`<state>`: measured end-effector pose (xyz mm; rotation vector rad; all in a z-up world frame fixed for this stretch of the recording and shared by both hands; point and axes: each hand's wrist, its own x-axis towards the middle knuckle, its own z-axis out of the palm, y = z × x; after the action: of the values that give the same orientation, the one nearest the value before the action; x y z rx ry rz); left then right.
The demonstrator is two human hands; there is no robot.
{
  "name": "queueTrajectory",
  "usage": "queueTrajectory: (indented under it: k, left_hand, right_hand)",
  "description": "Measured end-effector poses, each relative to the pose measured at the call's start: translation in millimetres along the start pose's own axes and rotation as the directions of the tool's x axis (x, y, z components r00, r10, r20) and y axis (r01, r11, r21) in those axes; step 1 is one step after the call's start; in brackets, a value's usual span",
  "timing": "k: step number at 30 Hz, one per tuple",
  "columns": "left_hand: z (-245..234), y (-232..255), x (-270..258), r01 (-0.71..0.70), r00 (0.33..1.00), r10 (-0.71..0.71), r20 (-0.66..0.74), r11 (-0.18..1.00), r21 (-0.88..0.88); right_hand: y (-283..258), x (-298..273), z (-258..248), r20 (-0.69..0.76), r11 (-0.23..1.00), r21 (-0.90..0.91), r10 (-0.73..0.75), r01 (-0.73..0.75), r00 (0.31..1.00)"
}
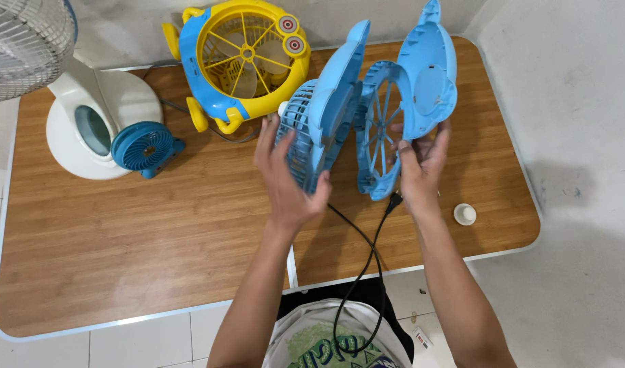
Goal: The person disassembles a blue bear-shaped desk fan on a wooden table. They use a screwdriver to remove screws from the back cover, then detach the rear housing, fan blade, and motor assembly, placing each component on the table.
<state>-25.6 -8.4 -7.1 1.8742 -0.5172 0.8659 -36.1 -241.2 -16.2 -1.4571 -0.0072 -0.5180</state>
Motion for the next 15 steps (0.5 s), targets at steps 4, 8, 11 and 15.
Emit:
queueTrajectory:
  k: [4, 8, 11, 15]
  left_hand:
    - [11, 13, -10, -0.338, 0.937, 0.343, -0.059, 0.938, 0.081]
    - [31, 38, -12, -0.346, 0.934, 0.349, 0.080, 0.937, -0.041]
    - [49, 49, -4, -0.189, 0.958, 0.211, 0.195, 0.974, -0.127]
    - [77, 46, 10, -0.053, 0.932, 0.101, 0.349, 0.988, -0.145]
  right_hand:
    - [-11, 1, -5, -0.024, 0.998, -0.065, 0.006, -0.008, 1.000]
    - [-20, 6, -10, -0.045, 1.000, -0.009, 0.016, -0.017, 0.999]
    - [-27, 9, -19, -0.052, 0.999, -0.036, 0.011, -0.013, 0.999]
    - [-36, 13, -35, -0.074, 0.991, -0.136, 0.005, -0.015, 0.997]
